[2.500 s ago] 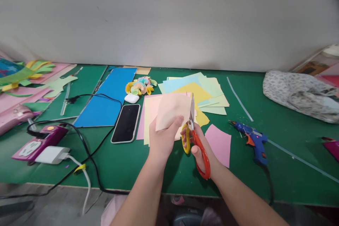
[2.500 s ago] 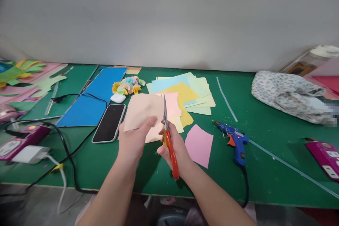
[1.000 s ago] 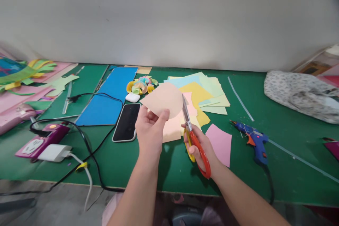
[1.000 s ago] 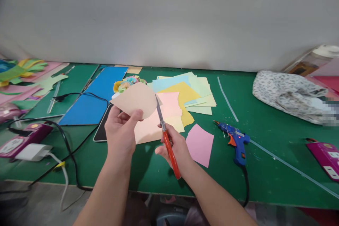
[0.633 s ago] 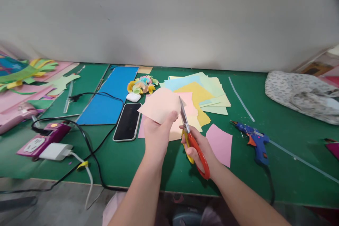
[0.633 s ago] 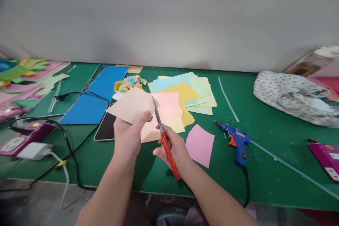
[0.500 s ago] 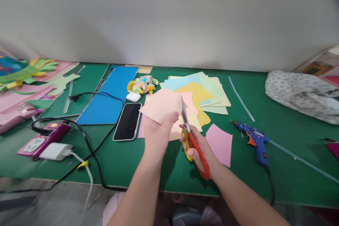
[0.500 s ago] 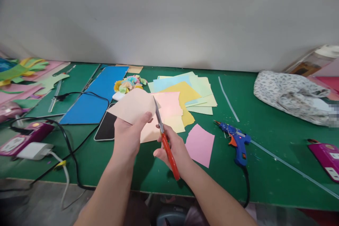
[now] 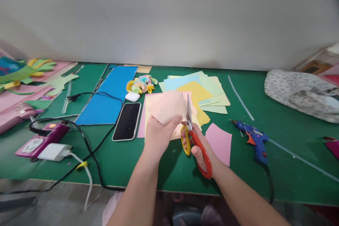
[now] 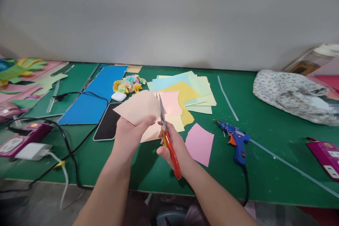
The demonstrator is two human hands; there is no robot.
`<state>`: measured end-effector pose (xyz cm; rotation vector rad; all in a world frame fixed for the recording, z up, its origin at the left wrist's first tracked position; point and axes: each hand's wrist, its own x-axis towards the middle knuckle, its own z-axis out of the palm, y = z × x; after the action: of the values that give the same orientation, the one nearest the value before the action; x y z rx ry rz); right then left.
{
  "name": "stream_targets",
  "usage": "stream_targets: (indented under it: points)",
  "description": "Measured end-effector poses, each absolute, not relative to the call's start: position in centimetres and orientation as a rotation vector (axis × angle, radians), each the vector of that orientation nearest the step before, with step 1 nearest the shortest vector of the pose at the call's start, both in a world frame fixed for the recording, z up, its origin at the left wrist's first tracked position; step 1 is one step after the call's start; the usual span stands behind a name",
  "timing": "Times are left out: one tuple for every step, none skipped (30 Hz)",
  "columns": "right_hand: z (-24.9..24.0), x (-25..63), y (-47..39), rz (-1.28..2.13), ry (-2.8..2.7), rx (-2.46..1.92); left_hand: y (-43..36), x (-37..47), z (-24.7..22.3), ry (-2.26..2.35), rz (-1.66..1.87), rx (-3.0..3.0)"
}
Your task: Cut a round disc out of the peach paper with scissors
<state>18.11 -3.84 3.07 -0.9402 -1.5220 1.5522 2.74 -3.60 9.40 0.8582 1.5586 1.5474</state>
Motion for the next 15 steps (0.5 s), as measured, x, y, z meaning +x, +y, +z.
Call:
stream_targets:
  points:
    - [3.06,18.09,-3.86,1.558,-1.513,-0.938,-3.61,2.72,9.43,1.557,1.547,0.86]
    - [3.06,18.07,-3.87,1.562,-1.506,-0.935,-3.62,2.71,9.46,1.558,1.545,0.86]
    - [3.07,18.06,-3.89,1.567,-1.501,-0.931,-3.63,2.72,9.5,1.562,1.543,0.862]
    - [3.08,18.04,-3.9,1.569,-1.495,-0.928,-3.62,2.74,9.53,1.566,1.542,0.865]
    - [3.08,18.02,-3.91,1.571,-1.491,-0.925,-3.6,2.77,9.55,1.569,1.545,0.868]
    - [3.07,18.01,-3.91,1.57,-1.489,-0.92,-3.57,2.78,9.56,1.567,1.55,0.868]
    - [3.06,18.0,-3.89,1.566,-1.489,-0.916,-3.52,2.8,9.54,1.56,1.56,0.864]
    - [3.03,18.01,-3.87,1.561,-1.489,-0.914,-3.47,2.8,9.51,1.552,1.572,0.855]
    - [3.0,18.02,-3.84,1.557,-1.491,-0.912,-3.41,2.79,9.47,1.543,1.585,0.846]
    - [2.97,18.04,-3.81,1.551,-1.491,-0.911,-3.35,2.78,9.43,1.533,1.597,0.835]
    - [2.94,18.07,-3.78,1.547,-1.491,-0.909,-3.3,2.76,9.39,1.524,1.609,0.829]
    - [2.92,18.09,-3.76,1.544,-1.489,-0.908,-3.26,2.74,9.36,1.514,1.62,0.828]
    - [2.91,18.09,-3.74,1.543,-1.487,-0.907,-3.24,2.73,9.35,1.504,1.63,0.83]
    - [2.92,18.09,-3.74,1.543,-1.485,-0.906,-3.23,2.71,9.35,1.493,1.636,0.835]
    - [2.95,18.07,-3.74,1.544,-1.482,-0.907,-3.22,2.69,9.35,1.484,1.641,0.842]
